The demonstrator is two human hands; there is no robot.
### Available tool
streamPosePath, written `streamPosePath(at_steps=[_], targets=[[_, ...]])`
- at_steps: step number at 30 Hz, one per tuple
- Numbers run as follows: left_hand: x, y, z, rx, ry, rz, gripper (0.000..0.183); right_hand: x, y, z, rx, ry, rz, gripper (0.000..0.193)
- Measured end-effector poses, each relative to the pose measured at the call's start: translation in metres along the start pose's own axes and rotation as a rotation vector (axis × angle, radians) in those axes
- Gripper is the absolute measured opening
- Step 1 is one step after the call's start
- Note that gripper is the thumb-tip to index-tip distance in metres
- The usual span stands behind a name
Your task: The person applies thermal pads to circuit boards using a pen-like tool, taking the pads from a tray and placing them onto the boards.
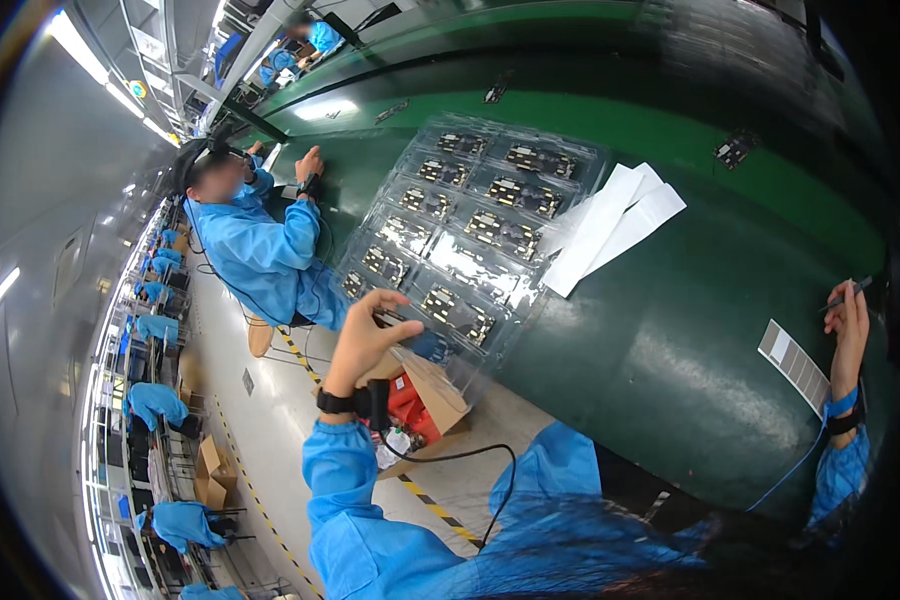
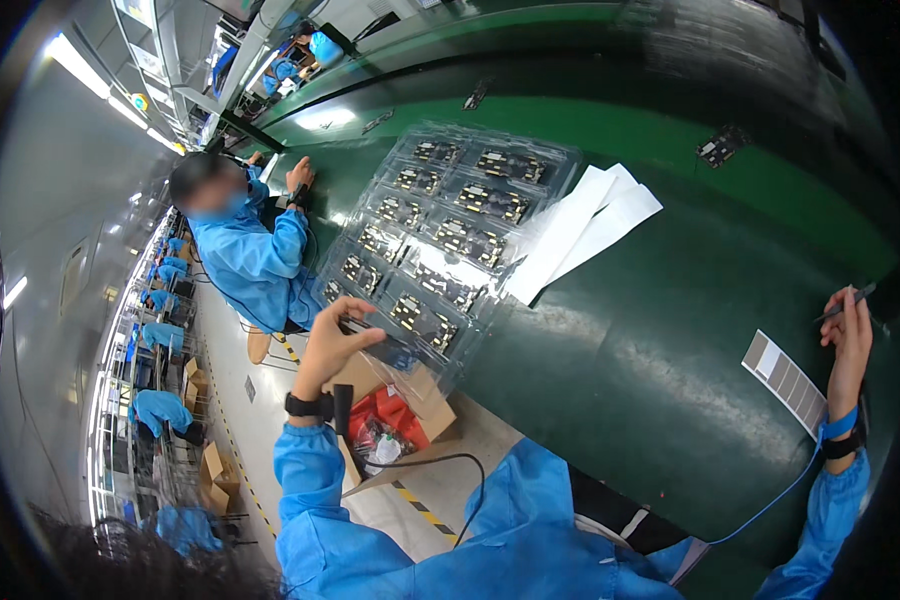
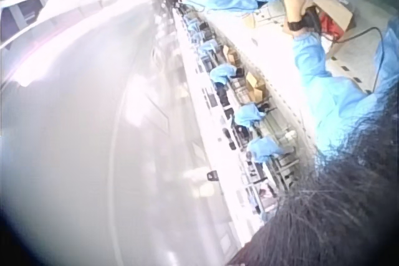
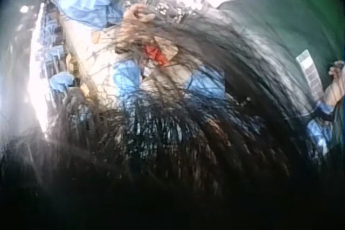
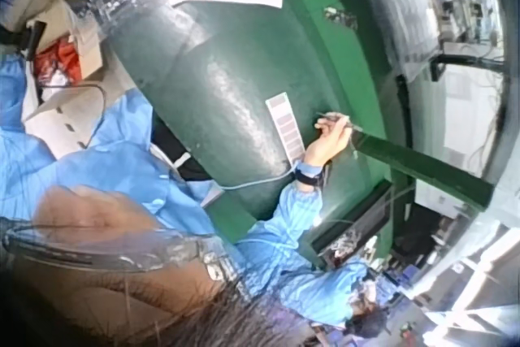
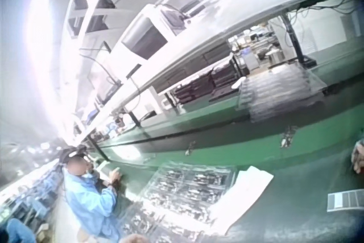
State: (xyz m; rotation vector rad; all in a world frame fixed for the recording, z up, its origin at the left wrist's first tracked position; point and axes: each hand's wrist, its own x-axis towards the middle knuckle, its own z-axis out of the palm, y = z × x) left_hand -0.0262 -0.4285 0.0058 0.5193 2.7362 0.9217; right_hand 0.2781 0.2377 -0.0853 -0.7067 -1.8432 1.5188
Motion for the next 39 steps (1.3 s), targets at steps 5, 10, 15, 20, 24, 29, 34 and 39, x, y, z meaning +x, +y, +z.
streamPosePath(at_steps=[5,10,15,20,24,29,34,39], targets=[[0.025,0.023,0.014,-0.284,0.056,-0.018,0.057,-0.003,-0.004,-0.002,-0.054,-0.011,-0.019,0.028],[0.029,0.033,0.038,0.079,0.032,0.015,0.060,-0.004,-0.002,0.000,-0.028,0.004,-0.010,0.028],[0.043,0.040,0.019,0.064,-0.136,-0.103,0.047,-0.005,-0.005,0.000,-0.053,-0.010,-0.016,0.028],[0.060,0.052,0.004,-0.225,-0.127,-0.033,0.038,-0.007,-0.008,0.006,-0.039,0.026,0.009,0.029],[0.077,0.047,0.022,-0.135,-0.091,-0.076,0.037,-0.008,-0.009,0.004,-0.016,-0.009,0.021,0.029],[0.080,0.039,0.046,0.151,-0.037,0.089,0.039,-0.015,-0.020,0.012,0.064,-0.019,0.071,0.027],[0.084,0.061,0.061,0.088,-0.004,0.163,0.026,-0.021,-0.025,0.011,0.053,-0.037,0.076,0.027],[0.091,0.051,0.052,0.133,0.049,0.350,0.021,-0.028,-0.013,0.008,0.104,-0.014,0.121,0.025]])
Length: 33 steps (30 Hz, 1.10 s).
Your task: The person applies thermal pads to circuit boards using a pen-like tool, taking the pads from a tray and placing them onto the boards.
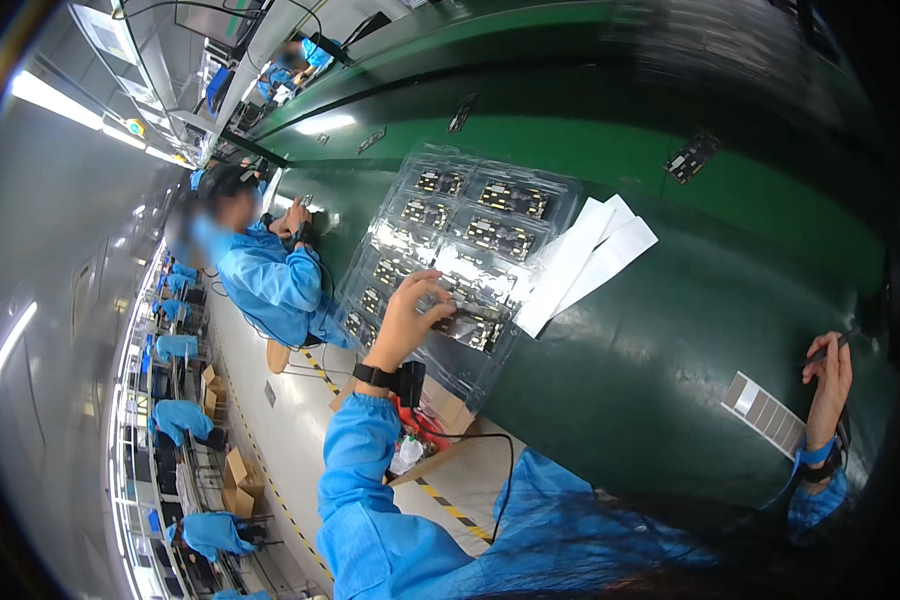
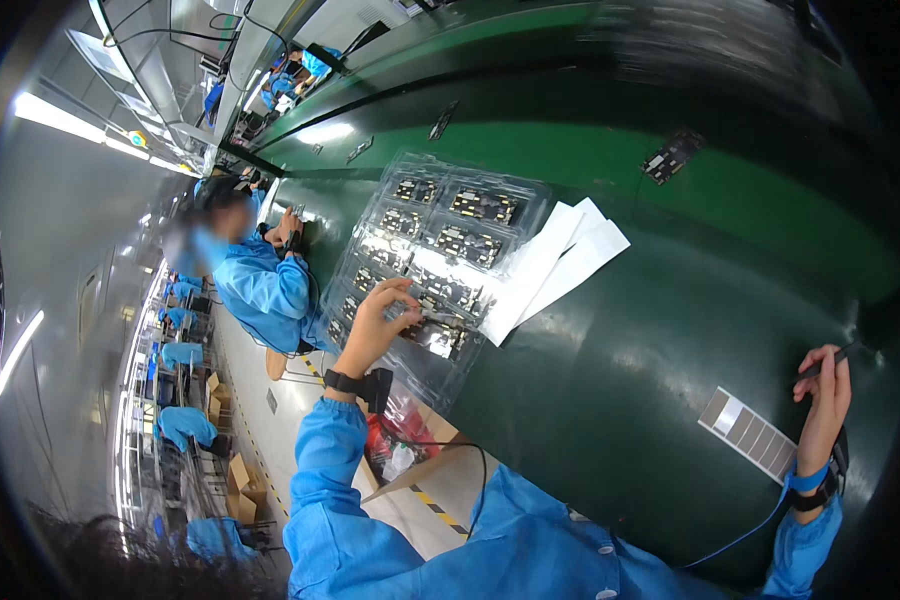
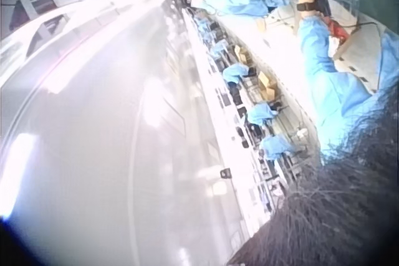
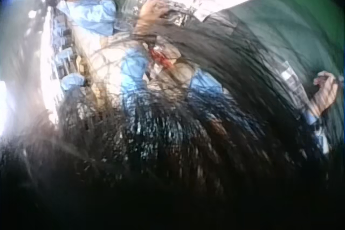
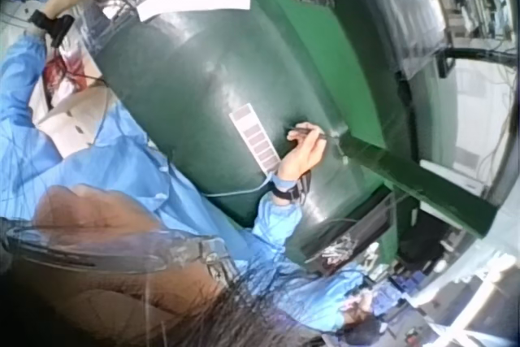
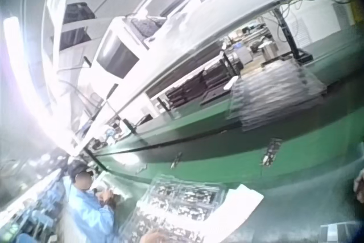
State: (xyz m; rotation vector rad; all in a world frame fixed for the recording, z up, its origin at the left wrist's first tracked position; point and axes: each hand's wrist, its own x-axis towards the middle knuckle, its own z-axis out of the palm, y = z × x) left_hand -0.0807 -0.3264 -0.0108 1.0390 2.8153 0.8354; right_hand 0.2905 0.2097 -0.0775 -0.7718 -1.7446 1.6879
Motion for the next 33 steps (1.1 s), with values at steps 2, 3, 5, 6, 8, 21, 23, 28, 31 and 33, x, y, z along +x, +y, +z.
streamPosePath(at_steps=[2,3,5,6,8,21,23,28,31,33], targets=[[0.006,-0.002,-0.011,-0.229,-0.043,-0.146,0.020,-0.003,-0.002,0.003,0.009,-0.011,0.018,0.025],[0.007,-0.004,-0.019,-0.456,-0.086,-0.279,0.019,-0.003,-0.003,0.005,0.022,-0.009,0.033,0.026],[0.012,-0.011,-0.033,-0.510,-0.171,-0.326,0.026,-0.006,-0.001,0.000,0.010,-0.005,0.045,0.026],[0.013,-0.006,-0.042,-0.456,-0.250,-0.372,0.028,-0.004,-0.003,-0.001,0.015,-0.040,0.041,0.026],[0.016,0.014,-0.049,-0.381,-0.373,-0.415,0.030,-0.011,-0.006,0.003,-0.011,-0.026,0.025,0.027],[0.021,0.017,-0.026,0.098,-0.448,0.171,0.064,-0.002,-0.022,0.017,-0.058,-0.063,-0.002,0.032],[0.019,0.013,-0.026,0.093,-0.464,0.252,0.051,-0.007,-0.035,0.034,-0.070,-0.067,0.037,0.034],[0.082,0.002,0.005,0.013,-0.454,0.601,0.055,-0.021,-0.051,0.043,-0.023,-0.107,0.007,0.039],[0.129,0.056,0.012,-0.005,-0.459,0.657,0.052,-0.049,-0.062,0.040,-0.026,-0.151,0.033,0.038],[0.140,0.091,0.008,0.000,-0.451,0.652,0.051,-0.069,-0.057,0.030,-0.005,-0.132,0.055,0.040]])
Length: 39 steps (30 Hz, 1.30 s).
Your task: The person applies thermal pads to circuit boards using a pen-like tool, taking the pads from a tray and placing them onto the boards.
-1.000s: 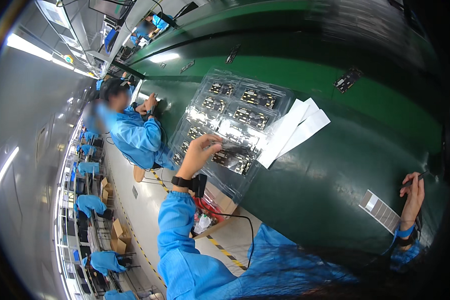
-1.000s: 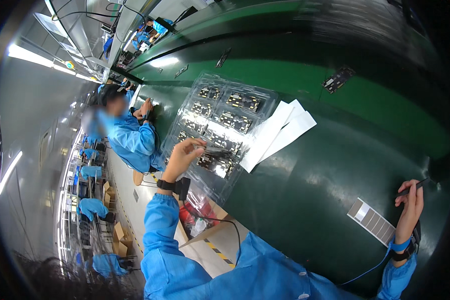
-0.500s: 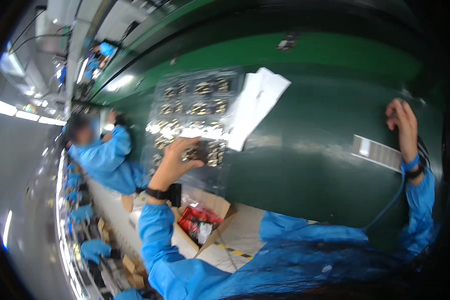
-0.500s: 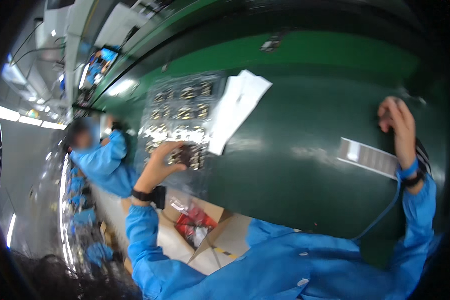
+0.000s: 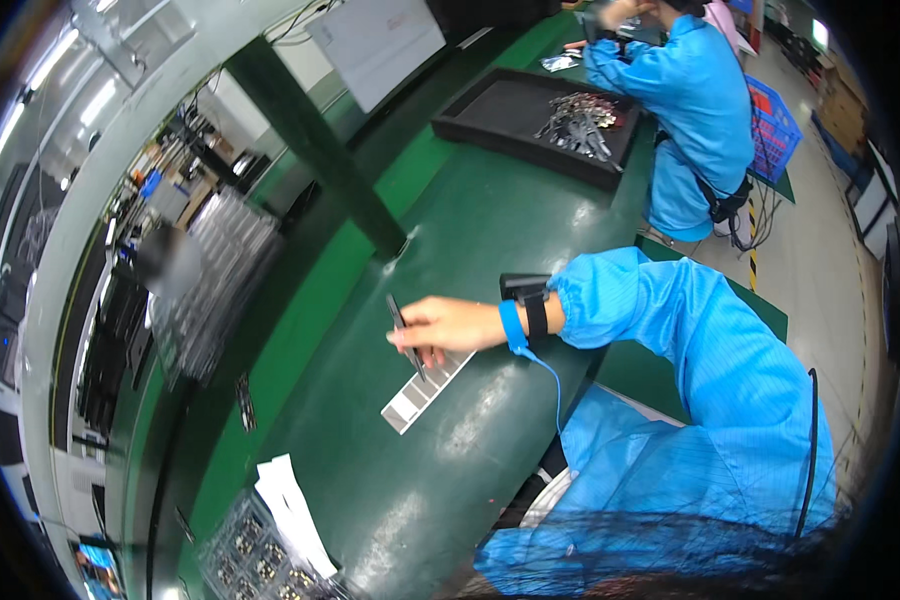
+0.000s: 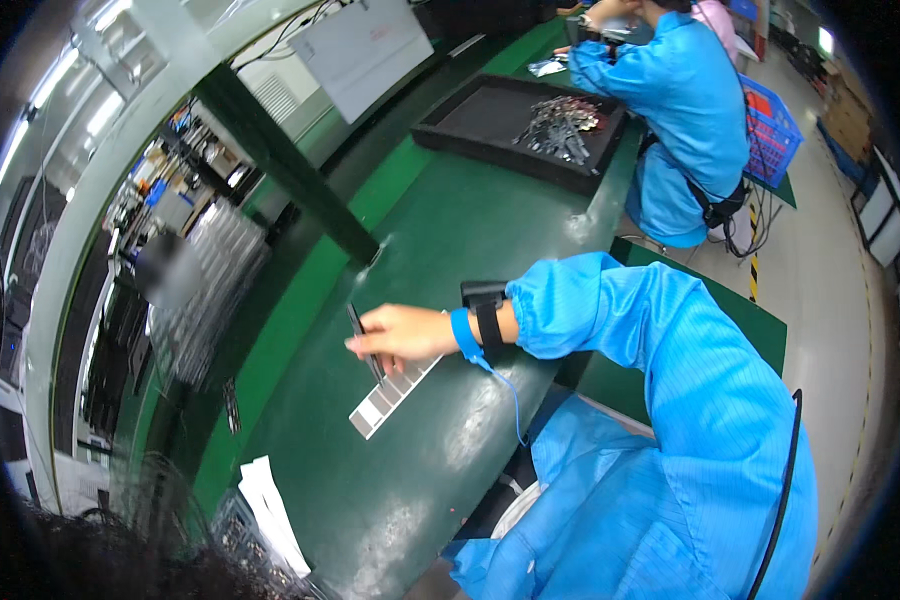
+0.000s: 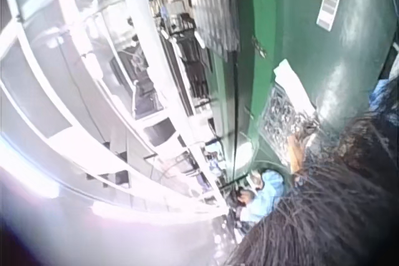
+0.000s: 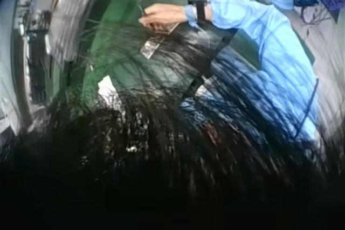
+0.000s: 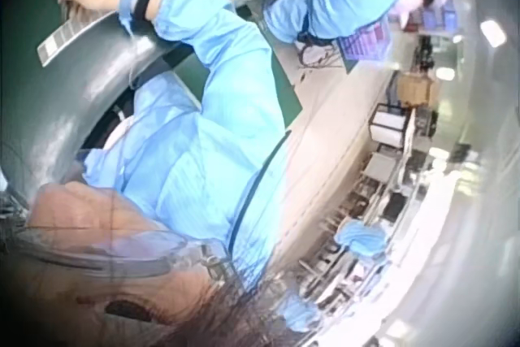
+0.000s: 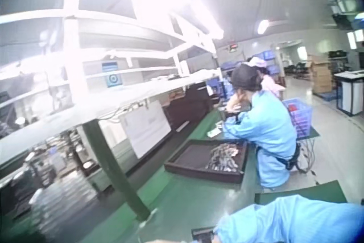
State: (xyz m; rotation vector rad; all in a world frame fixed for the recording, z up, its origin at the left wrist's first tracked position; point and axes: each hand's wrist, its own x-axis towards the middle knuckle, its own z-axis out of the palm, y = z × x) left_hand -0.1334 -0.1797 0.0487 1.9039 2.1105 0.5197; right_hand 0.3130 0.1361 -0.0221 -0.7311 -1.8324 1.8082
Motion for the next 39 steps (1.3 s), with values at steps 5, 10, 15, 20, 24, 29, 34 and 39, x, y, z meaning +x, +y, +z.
streamPosePath(at_steps=[5,10,15,20,24,29,34,39], targets=[[0.030,0.065,-0.014,-0.006,0.036,-0.099,0.048,-0.022,0.039,-0.006,-0.029,0.014,-0.047,0.041],[0.037,0.113,-0.008,-0.023,0.051,-0.261,0.045,-0.041,0.040,0.021,-0.096,-0.109,-0.088,0.043],[0.015,0.176,0.010,0.039,0.080,-0.515,0.052,-0.042,0.008,0.042,0.047,-0.260,0.006,0.043],[0.152,0.186,0.109,-0.230,-0.035,0.122,0.038,-0.002,-0.018,-0.017,0.227,0.121,-0.147,0.029],[0.179,0.198,0.147,-0.304,-0.250,0.155,0.035,0.009,0.012,-0.054,0.152,0.334,-0.056,0.034],[0.188,0.197,0.141,-0.353,-0.137,0.162,0.033,0.017,0.003,-0.042,0.090,0.168,-0.043,0.034],[0.242,0.181,0.136,-0.284,-0.396,0.132,0.029,0.018,0.011,-0.039,0.084,0.153,-0.001,0.034],[0.261,0.175,0.165,-0.336,-0.118,0.459,0.026,0.013,0.015,-0.031,0.052,0.183,0.009,0.034]])
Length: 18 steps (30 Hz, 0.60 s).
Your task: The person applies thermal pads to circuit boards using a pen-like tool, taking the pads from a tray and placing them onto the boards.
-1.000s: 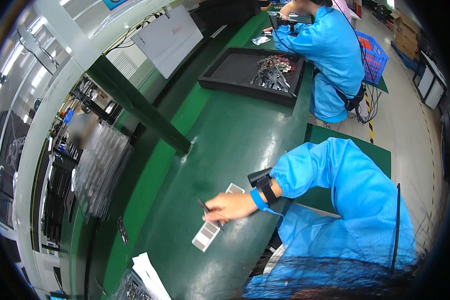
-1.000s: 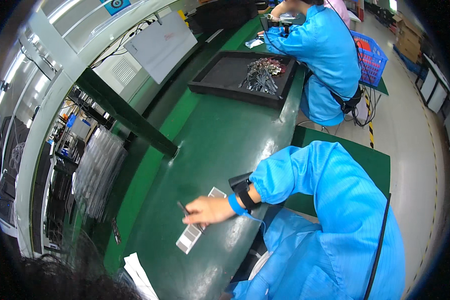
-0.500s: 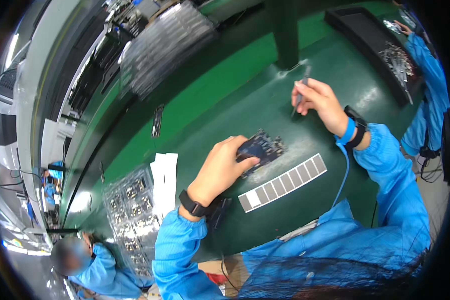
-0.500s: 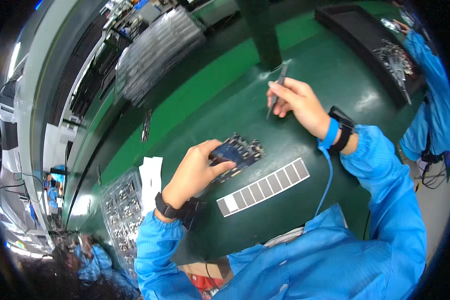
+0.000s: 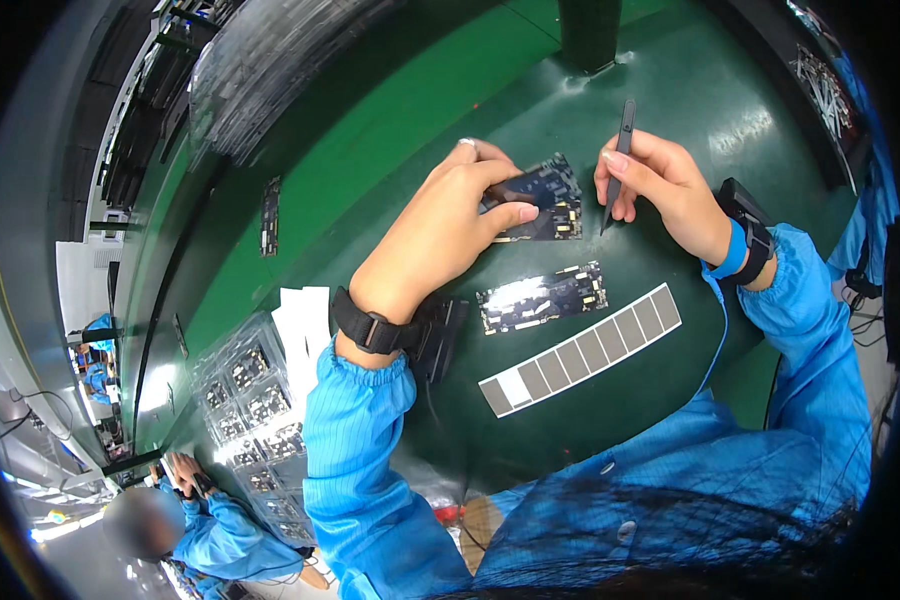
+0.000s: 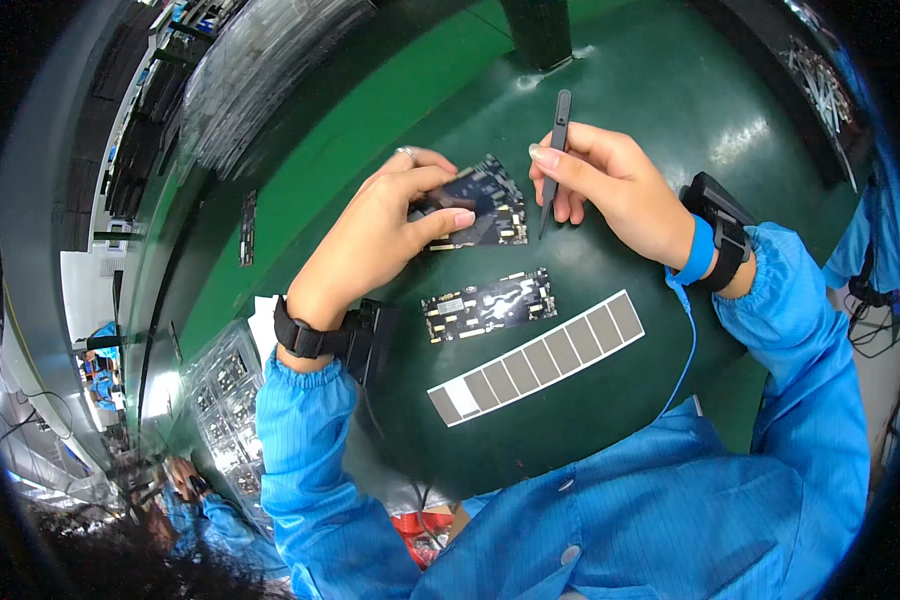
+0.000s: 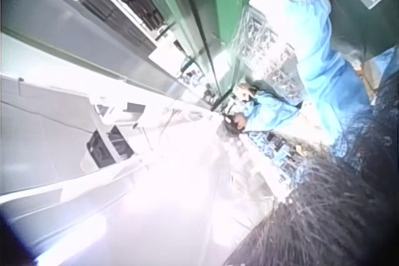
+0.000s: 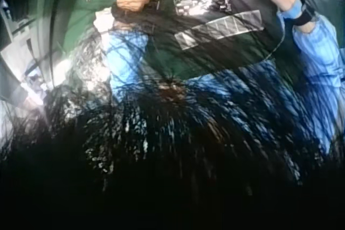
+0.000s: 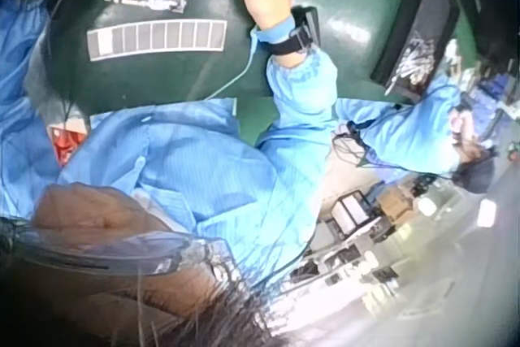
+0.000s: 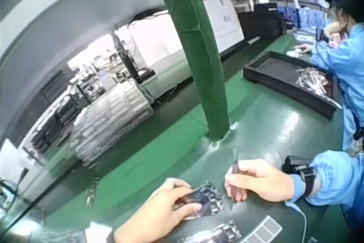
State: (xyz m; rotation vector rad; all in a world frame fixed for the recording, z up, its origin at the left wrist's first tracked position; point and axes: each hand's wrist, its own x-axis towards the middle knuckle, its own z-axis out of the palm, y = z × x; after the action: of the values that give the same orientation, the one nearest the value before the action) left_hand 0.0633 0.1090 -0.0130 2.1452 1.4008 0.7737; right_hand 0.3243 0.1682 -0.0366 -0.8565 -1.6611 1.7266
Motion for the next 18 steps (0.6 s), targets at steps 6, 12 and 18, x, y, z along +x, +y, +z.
streamPosePath(at_steps=[6,12,18], targets=[[0.015,-0.016,-0.016,-0.243,-0.148,-0.269,0.019,-0.004,0.000,0.003,0.002,-0.045,0.004,0.030],[0.049,-0.033,-0.010,-0.165,-0.113,-0.092,0.021,-0.036,0.005,0.040,-0.076,-0.454,-0.146,0.021],[0.063,-0.044,-0.011,-0.194,-0.228,-0.095,0.023,-0.028,0.001,0.041,-0.126,-0.558,-0.099,0.021]])
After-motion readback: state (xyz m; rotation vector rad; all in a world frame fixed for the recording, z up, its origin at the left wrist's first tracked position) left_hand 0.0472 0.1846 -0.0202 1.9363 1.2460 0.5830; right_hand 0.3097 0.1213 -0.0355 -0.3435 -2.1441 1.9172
